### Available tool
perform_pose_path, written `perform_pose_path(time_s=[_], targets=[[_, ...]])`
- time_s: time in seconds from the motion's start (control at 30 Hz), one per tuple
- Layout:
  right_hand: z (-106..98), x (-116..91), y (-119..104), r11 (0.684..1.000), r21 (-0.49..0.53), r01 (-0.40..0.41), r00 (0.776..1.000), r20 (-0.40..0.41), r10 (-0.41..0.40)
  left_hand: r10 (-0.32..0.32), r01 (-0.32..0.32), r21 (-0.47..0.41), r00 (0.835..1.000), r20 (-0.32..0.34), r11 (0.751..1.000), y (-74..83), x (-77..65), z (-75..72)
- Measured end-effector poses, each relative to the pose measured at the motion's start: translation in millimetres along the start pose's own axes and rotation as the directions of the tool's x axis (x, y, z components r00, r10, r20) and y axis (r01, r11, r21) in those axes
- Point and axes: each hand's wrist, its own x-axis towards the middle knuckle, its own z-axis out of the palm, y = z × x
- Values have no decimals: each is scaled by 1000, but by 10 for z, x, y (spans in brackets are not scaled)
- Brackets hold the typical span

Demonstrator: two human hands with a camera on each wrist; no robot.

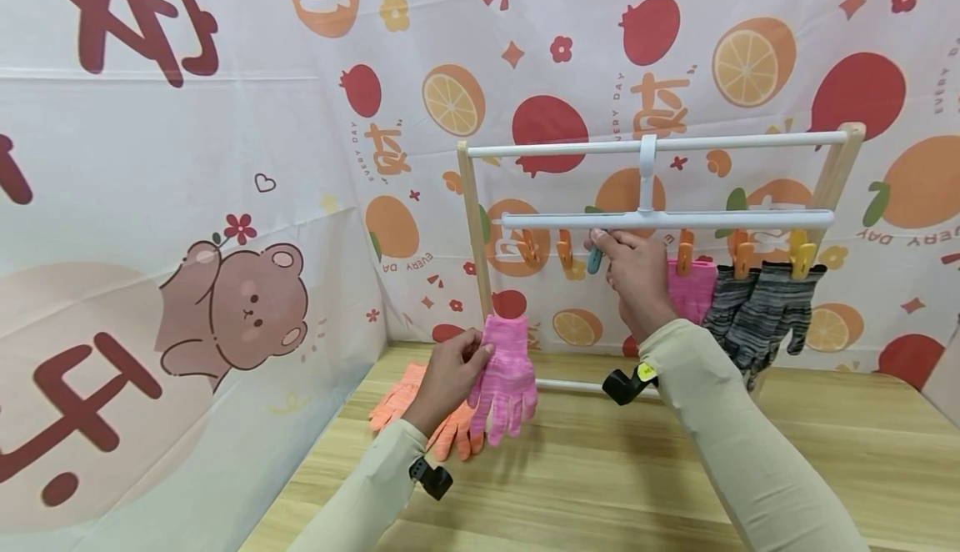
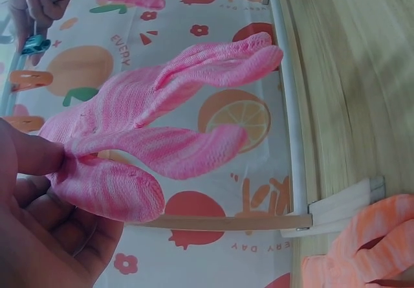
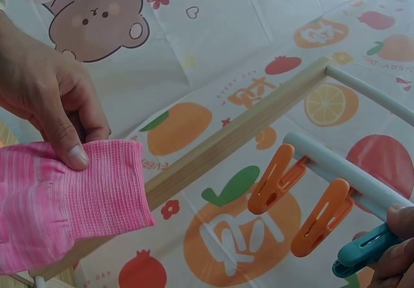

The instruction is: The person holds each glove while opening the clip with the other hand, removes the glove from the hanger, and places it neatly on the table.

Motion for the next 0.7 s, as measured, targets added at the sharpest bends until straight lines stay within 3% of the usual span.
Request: perform_pose_path(time_s=[0.7], targets=[[-10,-19,-2,1000,-23,-2,1000,-2,2,-29,29,-13,1000,-2,999,-53,-126,-125]])
